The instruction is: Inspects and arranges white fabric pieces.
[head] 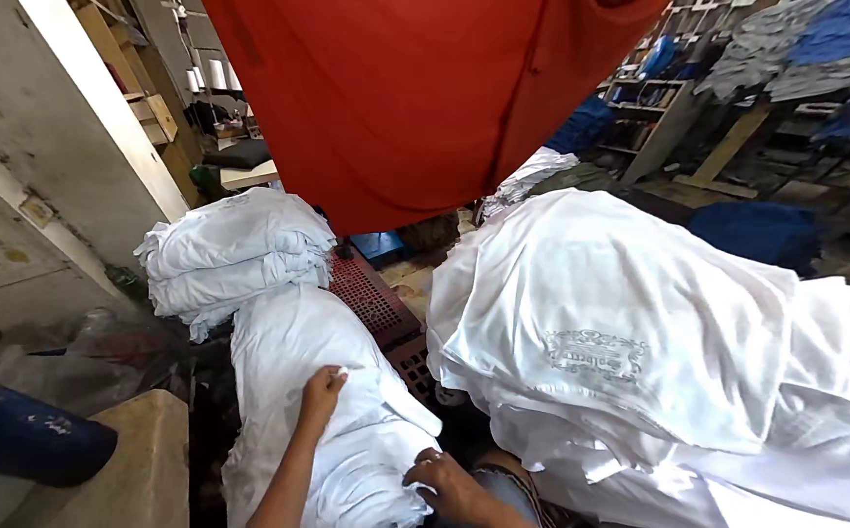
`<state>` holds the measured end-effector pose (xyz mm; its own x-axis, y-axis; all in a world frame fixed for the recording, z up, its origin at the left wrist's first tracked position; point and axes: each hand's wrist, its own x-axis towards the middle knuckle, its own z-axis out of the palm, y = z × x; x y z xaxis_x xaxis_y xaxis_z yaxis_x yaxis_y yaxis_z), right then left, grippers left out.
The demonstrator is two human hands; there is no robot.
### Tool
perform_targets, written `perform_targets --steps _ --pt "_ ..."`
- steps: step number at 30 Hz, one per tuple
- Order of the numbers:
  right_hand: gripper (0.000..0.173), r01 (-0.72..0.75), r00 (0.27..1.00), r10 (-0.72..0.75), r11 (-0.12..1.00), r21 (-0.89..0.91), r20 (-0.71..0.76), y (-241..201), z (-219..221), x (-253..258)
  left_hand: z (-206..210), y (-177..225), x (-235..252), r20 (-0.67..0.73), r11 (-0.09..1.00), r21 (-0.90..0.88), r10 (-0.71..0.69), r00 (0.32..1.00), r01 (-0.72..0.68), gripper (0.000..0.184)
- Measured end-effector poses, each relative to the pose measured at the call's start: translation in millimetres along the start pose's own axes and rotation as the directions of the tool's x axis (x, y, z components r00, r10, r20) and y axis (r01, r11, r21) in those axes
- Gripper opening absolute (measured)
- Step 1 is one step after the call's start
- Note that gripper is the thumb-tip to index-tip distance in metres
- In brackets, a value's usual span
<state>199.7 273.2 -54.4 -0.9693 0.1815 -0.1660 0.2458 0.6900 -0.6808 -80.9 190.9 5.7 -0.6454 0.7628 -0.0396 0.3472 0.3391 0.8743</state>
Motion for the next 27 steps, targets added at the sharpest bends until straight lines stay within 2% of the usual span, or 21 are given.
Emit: perform_targets --steps 2,5,7,10,14,15,17,19,20,22,24,26,27 --pt "0.041 -0.021 0.986 0.033 0.997 -0.074 0.166 -17 1 16 -17 12 8 -0.069 0.997 -0.077 -0.014 0.997 0.009 0.038" --pt "0.049 -0.138 0.926 0.217 0.956 -0.258 0.310 -15 7 29 -29 11 6 -0.109 0.993 -0.084 0.075 0.991 -0.084 0.032" --pt "0.043 -0.203 0.889 0.311 0.925 -0.322 0.335 -6 4 30 -27 2 -7 -0.048 0.988 -0.034 0.150 0.988 -0.152 0.025" --pt "0.031 -0.204 0.887 0.313 0.925 -0.320 0.340 -2 -17 40 -8 -8 -40 0.118 0.981 0.027 0.186 0.976 -0.190 0.028" --pt "0.026 -0.150 0.955 0.215 0.944 -0.295 0.203 -32 -59 62 32 -13 -75 0.389 0.971 0.181 0.075 0.918 -0.156 0.041" --pt "0.025 -0.142 0.972 0.186 0.950 -0.277 0.142 -38 -64 65 40 -15 -78 0.403 0.964 0.218 0.056 0.913 -0.155 0.040" --pt "0.023 -0.091 0.995 0.080 0.967 -0.239 -0.055 -39 -55 63 50 -22 -79 0.340 0.964 0.220 0.067 0.938 -0.149 0.032" --pt "0.022 0.025 0.960 -0.081 0.978 -0.206 -0.267 -32 -24 51 49 -26 -74 0.298 0.979 0.171 0.054 0.953 -0.109 0.029" --pt "0.023 0.086 0.948 -0.135 0.981 -0.176 -0.289 -27 -7 42 46 -28 -72 0.290 0.985 0.150 0.043 0.956 -0.089 0.028" --pt "0.026 0.125 0.976 -0.143 0.985 -0.119 -0.166 -16 17 22 42 -29 -70 0.293 0.991 0.127 0.009 0.956 -0.049 0.026" --pt "0.034 0.067 0.997 -0.062 0.991 -0.120 0.046 -2 27 7 40 -30 -70 0.277 0.991 0.133 -0.007 0.961 -0.031 0.025" --pt "0.036 -0.024 0.974 0.060 0.986 -0.167 0.218 9 23 0 39 -30 -73 0.287 0.987 0.139 0.036 0.957 -0.079 0.020" --pt "0.032 -0.056 0.965 0.103 0.979 -0.194 0.241 11 17 0 38 -30 -74 0.300 0.983 0.127 0.088 0.950 -0.131 0.020"
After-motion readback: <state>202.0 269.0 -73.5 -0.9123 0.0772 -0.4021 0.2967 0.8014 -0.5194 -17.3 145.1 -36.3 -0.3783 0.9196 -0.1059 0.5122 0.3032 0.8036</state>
